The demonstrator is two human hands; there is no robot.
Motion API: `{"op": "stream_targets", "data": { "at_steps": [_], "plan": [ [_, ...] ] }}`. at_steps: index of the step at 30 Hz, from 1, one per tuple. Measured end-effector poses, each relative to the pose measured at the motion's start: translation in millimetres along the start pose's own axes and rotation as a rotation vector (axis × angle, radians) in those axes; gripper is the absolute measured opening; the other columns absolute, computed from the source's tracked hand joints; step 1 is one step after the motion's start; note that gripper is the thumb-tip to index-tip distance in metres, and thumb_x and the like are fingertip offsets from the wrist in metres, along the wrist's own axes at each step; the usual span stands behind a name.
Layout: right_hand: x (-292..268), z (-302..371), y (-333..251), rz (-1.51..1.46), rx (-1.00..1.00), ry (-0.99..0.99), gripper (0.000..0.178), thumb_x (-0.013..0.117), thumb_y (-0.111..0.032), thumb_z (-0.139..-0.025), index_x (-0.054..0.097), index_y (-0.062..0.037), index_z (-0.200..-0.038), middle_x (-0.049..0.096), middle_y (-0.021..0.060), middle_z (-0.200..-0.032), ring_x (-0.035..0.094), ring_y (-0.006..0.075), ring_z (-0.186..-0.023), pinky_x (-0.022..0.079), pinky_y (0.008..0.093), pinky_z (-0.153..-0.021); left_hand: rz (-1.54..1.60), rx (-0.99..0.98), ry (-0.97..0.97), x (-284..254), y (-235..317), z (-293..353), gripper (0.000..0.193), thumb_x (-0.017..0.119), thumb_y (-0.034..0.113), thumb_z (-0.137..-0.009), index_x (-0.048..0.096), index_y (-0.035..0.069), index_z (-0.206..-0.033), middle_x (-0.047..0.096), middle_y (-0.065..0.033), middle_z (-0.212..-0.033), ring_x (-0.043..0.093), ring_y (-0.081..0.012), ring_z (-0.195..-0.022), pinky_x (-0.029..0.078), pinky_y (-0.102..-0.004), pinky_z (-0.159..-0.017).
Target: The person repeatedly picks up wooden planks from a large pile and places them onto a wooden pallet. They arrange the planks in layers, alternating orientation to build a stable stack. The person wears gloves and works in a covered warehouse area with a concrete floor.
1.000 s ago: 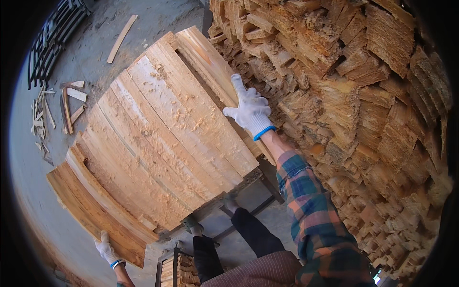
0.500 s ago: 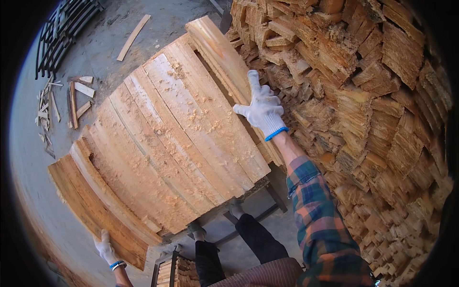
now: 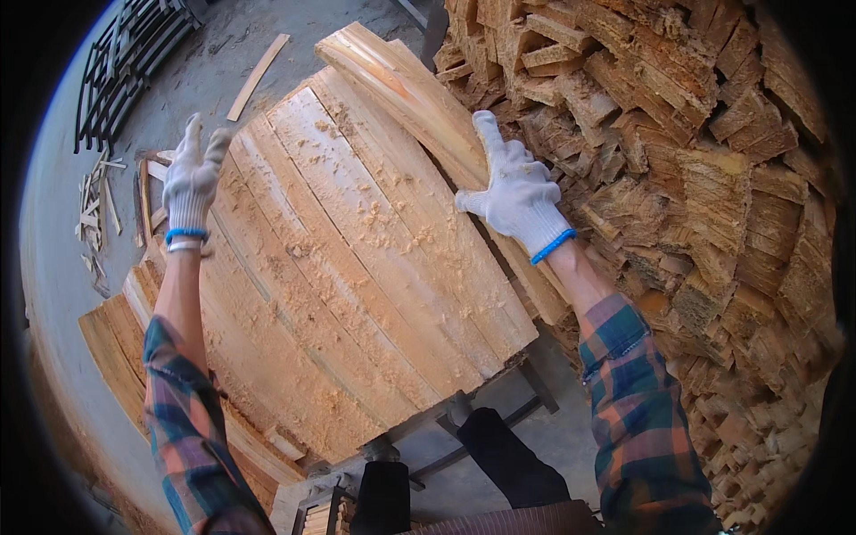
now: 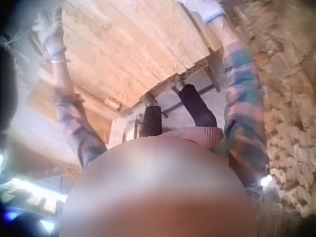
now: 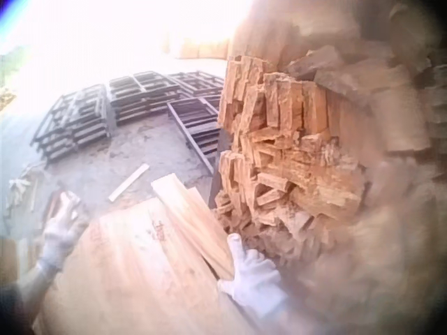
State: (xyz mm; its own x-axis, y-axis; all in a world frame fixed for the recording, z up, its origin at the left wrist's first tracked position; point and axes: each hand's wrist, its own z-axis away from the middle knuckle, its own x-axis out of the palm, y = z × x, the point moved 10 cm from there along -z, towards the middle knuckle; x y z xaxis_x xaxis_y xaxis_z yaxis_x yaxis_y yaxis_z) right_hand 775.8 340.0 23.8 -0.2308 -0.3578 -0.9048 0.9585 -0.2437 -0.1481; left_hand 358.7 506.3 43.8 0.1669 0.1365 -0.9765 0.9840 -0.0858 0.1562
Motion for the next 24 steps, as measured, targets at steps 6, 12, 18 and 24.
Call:
{"op": "stream_targets", "data": {
  "at_steps": [6, 12, 18, 24],
  "plan": [
    [26, -9, 45, -0.479, -0.157, 0.094, 0.120, 0.083, -0.047, -0.069, 0.010, -0.0145, -0.159, 0.035, 0.0305, -0.150, 0.040, 0.0433, -0.137, 0.036, 0.0469, -0.114, 0.082, -0.046, -0.279, 79, 89, -17, 0.074, 0.044, 0.078, -0.087, 0.065, 0.020, -0.127, 0.071, -0.0175, -0.111, 0.065, -0.0349, -0.108, 0.049, -0.0414, -0.092],
    [42, -32, 73, -0.881, -0.096, -0.043, 0.134, 0.091, -0.057, -0.056, 0.020, -0.0013, -0.155, 0.045, 0.0271, -0.147, 0.041, 0.0344, -0.139, 0.034, 0.0384, -0.115, 0.245, -0.049, -0.141, 70, 80, -23, 0.065, 0.056, 0.069, -0.088, 0.073, 0.011, -0.112, 0.074, -0.0103, -0.095, 0.069, -0.0255, -0.091, 0.051, -0.0360, -0.085],
    [18, -31, 51, -0.624, -0.228, 0.043, 0.130, 0.086, -0.063, -0.060, 0.022, 0.0007, -0.154, 0.043, 0.0284, -0.147, 0.046, 0.0365, -0.135, 0.040, 0.0404, -0.110, 0.303, -0.088, -0.180, 75, 82, -17, 0.064, 0.059, 0.069, -0.086, 0.075, 0.012, -0.109, 0.074, -0.0108, -0.089, 0.069, -0.0242, -0.083, 0.052, -0.0356, -0.079],
    [7, -4, 25, -0.137, 0.025, 0.017, 0.127, 0.082, -0.062, -0.065, 0.011, -0.0142, -0.158, 0.051, 0.0268, -0.137, 0.056, 0.0430, -0.122, 0.049, 0.0491, -0.100, 0.450, -0.027, 0.009, 65, 69, -21, 0.059, 0.060, 0.065, -0.088, 0.073, 0.014, -0.114, 0.074, -0.0137, -0.100, 0.071, -0.0287, -0.094, 0.052, -0.0378, -0.085]
  ]
}}
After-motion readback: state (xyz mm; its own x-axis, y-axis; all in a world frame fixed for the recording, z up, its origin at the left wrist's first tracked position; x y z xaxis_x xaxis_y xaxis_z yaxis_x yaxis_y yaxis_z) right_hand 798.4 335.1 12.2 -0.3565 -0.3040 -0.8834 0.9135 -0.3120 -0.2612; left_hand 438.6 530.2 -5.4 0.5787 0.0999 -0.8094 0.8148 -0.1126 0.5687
